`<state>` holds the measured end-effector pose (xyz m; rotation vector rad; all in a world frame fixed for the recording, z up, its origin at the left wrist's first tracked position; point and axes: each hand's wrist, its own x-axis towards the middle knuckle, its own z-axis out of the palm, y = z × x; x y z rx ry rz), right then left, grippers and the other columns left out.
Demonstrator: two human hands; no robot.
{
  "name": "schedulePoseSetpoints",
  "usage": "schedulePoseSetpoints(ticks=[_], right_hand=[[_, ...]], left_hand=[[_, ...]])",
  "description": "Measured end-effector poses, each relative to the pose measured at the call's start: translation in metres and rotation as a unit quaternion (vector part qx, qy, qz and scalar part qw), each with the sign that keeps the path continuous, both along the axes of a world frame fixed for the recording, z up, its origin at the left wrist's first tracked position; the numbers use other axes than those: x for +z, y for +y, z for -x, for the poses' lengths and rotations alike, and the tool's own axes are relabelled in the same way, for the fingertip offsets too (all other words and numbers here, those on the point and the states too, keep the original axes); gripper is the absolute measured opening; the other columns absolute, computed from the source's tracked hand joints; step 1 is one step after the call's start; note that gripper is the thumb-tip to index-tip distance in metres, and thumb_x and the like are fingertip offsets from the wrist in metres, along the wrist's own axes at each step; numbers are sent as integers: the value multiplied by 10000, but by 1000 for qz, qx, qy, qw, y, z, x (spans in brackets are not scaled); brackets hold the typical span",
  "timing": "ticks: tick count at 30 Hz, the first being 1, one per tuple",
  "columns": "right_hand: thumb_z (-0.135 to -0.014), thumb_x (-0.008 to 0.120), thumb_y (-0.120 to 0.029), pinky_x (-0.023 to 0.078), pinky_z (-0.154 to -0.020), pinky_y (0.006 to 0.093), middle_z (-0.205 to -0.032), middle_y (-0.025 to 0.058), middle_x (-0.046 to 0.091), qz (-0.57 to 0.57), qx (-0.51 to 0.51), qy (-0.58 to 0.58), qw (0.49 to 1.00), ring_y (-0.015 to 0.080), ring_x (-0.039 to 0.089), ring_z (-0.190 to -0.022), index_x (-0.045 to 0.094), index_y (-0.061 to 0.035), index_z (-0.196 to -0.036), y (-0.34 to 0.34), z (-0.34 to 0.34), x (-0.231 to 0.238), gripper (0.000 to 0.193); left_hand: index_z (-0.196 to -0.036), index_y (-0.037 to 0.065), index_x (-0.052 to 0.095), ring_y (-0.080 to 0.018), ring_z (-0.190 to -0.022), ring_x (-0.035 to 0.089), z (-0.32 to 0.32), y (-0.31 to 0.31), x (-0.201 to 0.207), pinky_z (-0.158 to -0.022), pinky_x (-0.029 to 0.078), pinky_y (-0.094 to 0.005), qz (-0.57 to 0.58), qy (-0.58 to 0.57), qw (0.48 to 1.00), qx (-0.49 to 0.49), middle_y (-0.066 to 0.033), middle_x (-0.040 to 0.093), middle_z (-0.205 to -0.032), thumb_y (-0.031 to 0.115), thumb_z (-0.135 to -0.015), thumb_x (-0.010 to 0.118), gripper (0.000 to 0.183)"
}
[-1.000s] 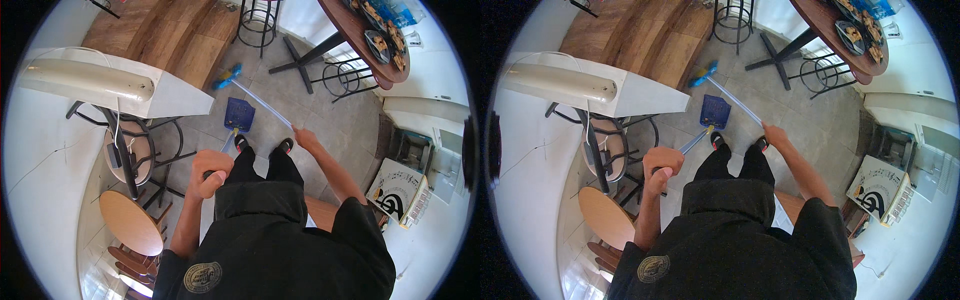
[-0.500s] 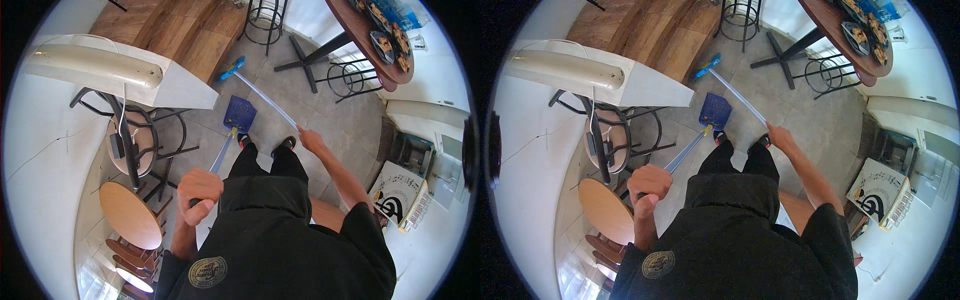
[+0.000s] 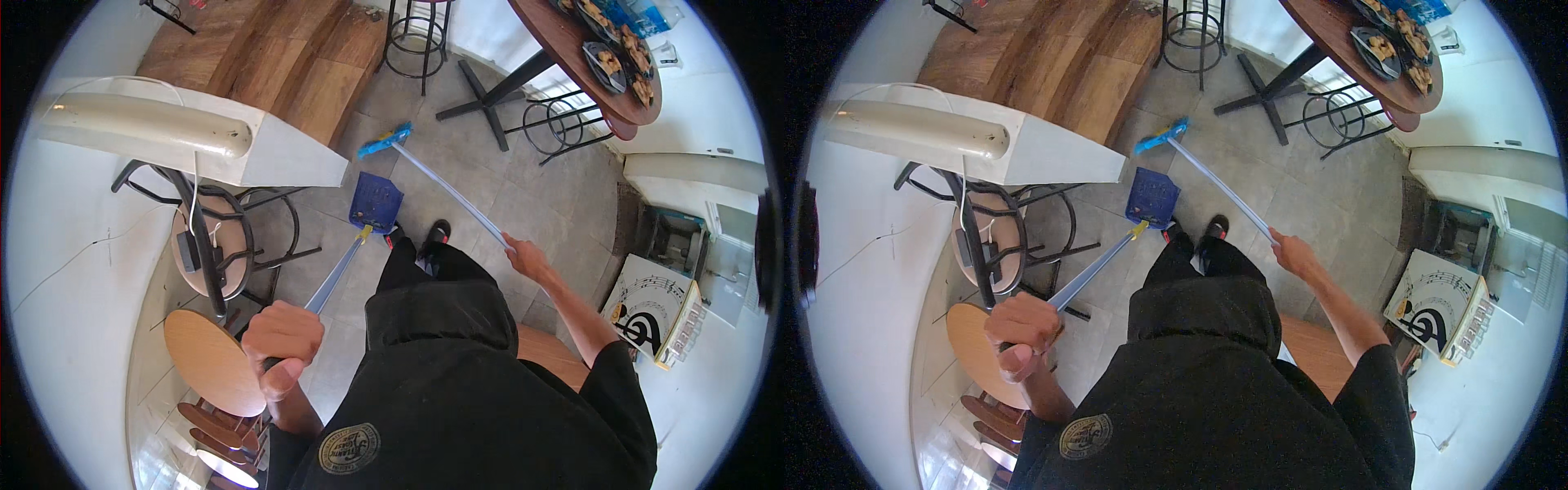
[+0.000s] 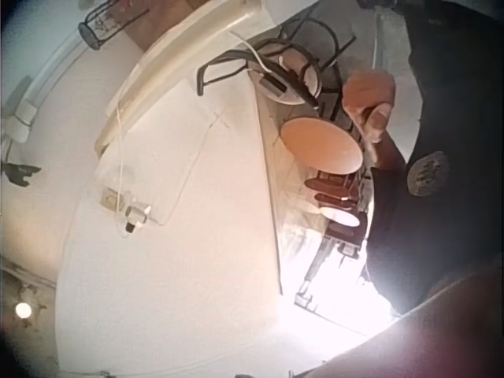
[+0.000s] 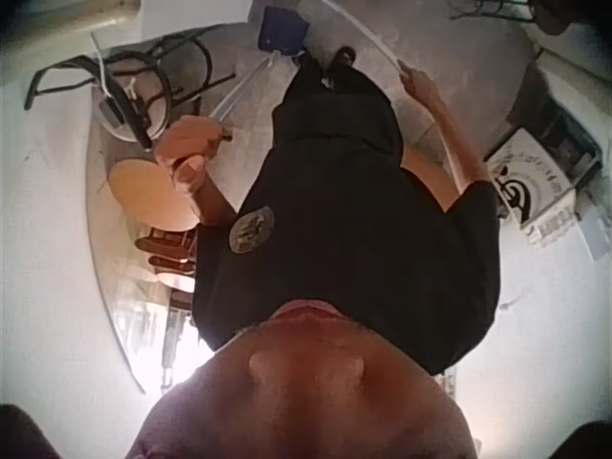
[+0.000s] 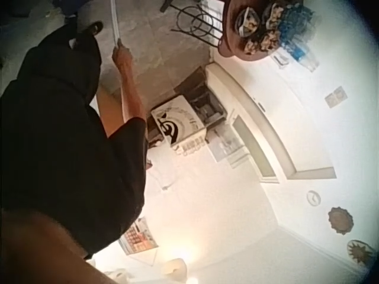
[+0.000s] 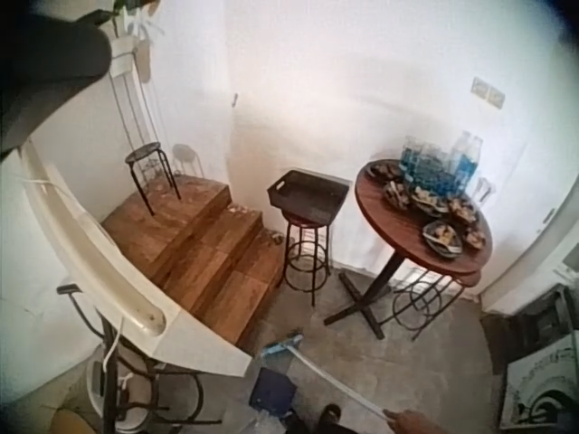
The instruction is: Sweeping the floor of a cafe using a broom and dustpan.
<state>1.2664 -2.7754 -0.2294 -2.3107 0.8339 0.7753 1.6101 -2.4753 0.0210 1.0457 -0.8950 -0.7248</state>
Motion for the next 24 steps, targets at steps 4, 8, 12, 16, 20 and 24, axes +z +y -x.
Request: schedulePoseSetpoints(ticks=[4, 8, 12, 16, 20, 24], right_hand=[[-909, 472, -231, 472, -736, 542, -866, 220, 649, 11, -59, -25, 998, 437, 610, -821, 399, -153, -1381, -2, -17, -21, 484], [-898, 442, -192, 501, -716, 515, -874, 236, 645, 37, -80, 8, 996, 414, 633, -803, 414, -106, -1362, -3, -58, -74, 472], [-885, 440, -162, 506, -695, 510, -865, 265, 634, 14, -82, -32, 996, 423, 632, -801, 390, 10, -1340, 32, -57, -80, 489], [-882, 440, -153, 501, -702, 520, -874, 267, 636, -41, -112, 3, 993, 426, 633, -803, 393, 20, -1333, 45, -27, -41, 485], [-882, 444, -156, 488, -734, 526, -866, 287, 627, -52, -153, -71, 984, 449, 616, -805, 412, 25, -1309, 53, -9, -20, 466], [-871, 455, -135, 486, -733, 533, -837, 298, 623, -21, -182, -36, 982, 465, 611, -800, 407, 34, -1297, 56, -38, -24, 461]], left_hand=[[-448, 43, 339, -168, -312, 300, 16, -12, 7, -359, 222, -302, 1, -11, 1000, 8, -37, 318, -412, 235, -776, 498, 413], [-438, 42, 353, -169, -300, 290, 33, -35, 20, -350, 220, -301, -18, -21, 999, -22, -36, 311, -400, 234, -796, 489, 429], [-436, 46, 350, -166, -299, 291, 50, -45, 24, -346, 214, -300, -7, -36, 999, -35, -36, 304, -399, 234, -796, 491, 430], [-441, 49, 345, -168, -299, 288, 54, -42, 25, -349, 217, -299, -20, -35, 998, -39, -35, 300, -400, 244, -802, 495, 437], [-440, 51, 342, -169, -303, 292, 46, -39, 22, -357, 224, -301, -22, -33, 998, -57, -35, 304, -400, 257, -808, 501, 451], [-446, 50, 336, -172, -307, 289, 33, -35, 14, -364, 214, -308, -16, -22, 998, -52, -32, 299, -407, 272, -808, 501, 455]])
